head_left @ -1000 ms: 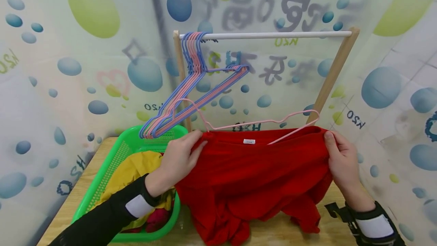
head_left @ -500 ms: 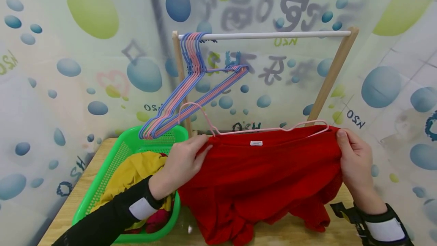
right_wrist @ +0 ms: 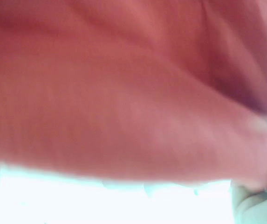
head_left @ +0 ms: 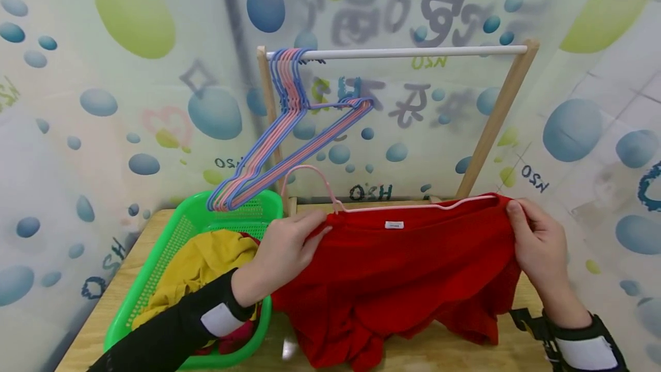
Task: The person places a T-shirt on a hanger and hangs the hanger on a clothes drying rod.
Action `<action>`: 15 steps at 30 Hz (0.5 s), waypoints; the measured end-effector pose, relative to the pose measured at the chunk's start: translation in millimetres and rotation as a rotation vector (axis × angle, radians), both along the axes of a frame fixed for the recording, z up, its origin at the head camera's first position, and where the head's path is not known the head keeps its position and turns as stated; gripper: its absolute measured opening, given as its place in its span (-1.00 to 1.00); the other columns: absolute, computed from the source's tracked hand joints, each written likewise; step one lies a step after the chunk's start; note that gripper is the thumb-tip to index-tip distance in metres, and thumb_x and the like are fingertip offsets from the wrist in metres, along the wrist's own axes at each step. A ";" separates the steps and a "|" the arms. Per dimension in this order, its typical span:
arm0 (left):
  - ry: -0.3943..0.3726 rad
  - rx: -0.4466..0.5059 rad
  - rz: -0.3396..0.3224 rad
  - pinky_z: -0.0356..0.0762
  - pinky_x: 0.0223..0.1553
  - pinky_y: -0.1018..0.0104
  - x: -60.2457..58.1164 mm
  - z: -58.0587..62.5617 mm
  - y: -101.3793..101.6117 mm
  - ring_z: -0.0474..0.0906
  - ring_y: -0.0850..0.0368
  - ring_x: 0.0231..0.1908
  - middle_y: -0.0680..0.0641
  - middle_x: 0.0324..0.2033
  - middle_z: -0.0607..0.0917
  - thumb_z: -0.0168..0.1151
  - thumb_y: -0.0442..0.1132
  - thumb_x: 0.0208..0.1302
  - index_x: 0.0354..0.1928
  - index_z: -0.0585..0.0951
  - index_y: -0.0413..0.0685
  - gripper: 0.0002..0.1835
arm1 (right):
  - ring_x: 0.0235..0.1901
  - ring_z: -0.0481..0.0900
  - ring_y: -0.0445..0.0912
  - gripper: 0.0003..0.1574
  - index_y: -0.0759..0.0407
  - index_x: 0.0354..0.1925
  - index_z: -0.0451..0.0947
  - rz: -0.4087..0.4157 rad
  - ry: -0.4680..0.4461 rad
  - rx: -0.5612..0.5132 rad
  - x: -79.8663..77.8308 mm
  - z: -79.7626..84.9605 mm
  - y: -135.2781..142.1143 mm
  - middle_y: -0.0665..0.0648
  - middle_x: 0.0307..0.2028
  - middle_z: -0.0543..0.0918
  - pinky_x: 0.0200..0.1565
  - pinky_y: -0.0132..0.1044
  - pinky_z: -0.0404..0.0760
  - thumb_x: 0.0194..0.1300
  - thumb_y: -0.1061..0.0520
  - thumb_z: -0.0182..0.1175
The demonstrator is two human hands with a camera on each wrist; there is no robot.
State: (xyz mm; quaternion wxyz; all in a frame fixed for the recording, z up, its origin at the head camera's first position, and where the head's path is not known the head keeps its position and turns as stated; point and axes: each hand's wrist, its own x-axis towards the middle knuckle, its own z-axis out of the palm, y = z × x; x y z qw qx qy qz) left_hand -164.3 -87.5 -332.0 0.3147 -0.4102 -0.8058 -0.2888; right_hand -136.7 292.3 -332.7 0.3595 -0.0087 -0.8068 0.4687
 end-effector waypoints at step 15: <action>-0.070 0.047 -0.081 0.37 -0.49 0.51 2.4 1.4 11.5 0.40 0.30 -0.53 0.08 -0.50 0.50 0.26 -0.32 0.26 -0.28 0.55 -0.10 -0.94 | -0.49 0.30 -0.28 -0.82 0.31 -0.36 0.54 0.196 0.124 0.206 5.7 -0.4 7.2 -0.09 -0.47 0.44 -0.49 -0.52 0.27 0.36 0.40 0.03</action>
